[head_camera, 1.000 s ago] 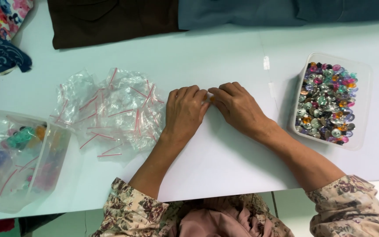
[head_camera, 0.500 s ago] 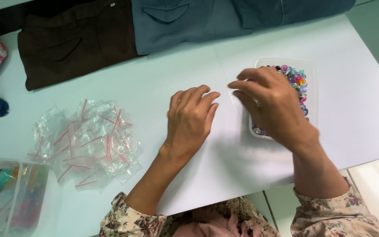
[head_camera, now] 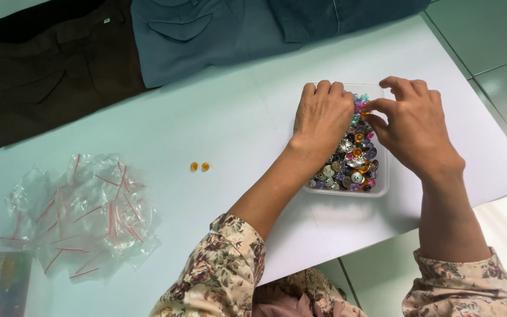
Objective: Sorting various buttons from a container and placing them into small plastic bags.
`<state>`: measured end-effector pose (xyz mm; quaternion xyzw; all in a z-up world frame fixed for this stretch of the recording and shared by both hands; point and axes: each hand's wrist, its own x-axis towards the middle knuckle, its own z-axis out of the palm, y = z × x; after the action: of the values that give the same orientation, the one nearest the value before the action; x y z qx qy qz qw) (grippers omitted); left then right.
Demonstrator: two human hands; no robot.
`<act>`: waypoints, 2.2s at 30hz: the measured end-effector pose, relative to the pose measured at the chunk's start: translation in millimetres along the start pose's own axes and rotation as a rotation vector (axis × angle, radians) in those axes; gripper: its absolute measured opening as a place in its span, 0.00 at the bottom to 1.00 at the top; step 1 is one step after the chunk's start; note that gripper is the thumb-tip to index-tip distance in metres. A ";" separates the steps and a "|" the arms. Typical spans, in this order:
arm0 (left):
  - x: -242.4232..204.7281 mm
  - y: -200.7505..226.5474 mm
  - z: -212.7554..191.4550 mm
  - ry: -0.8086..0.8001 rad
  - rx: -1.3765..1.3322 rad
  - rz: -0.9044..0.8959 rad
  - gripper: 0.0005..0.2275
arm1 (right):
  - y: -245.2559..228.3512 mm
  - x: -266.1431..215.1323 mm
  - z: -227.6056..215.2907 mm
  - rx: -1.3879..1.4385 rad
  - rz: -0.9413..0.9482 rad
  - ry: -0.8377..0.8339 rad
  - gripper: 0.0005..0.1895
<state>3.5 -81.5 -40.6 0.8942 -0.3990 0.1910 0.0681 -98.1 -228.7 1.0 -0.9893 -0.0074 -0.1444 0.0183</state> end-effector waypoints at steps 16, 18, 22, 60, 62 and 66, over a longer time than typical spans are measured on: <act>-12.3 -11.8 0.0 0.305 0.021 0.057 0.07 | 2.7 10.4 18.0 -0.291 -0.024 0.024 0.10; -16.7 -13.6 -3.1 0.281 0.007 0.064 0.05 | 0.7 9.8 13.9 -0.188 -0.016 -0.047 0.13; -27.3 -17.1 -11.9 0.274 -0.036 0.066 0.07 | -5.2 5.3 -1.2 -0.080 -0.016 -0.110 0.13; -252.1 -162.6 -120.9 -0.148 -0.292 -0.383 0.08 | -241.3 15.7 48.9 0.295 -0.535 0.126 0.07; -251.4 -162.2 -117.9 -0.129 -0.286 -0.398 0.08 | -247.7 17.1 59.9 0.308 -0.537 0.129 0.06; -247.1 -158.6 -117.3 -0.109 -0.241 -0.418 0.08 | -253.7 16.9 67.9 0.342 -0.522 0.149 0.06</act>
<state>-63.4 227.2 -26.0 0.9517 -0.2283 0.0755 0.1907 -67.6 27.5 -50.6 -0.9232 -0.2840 -0.2129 0.1472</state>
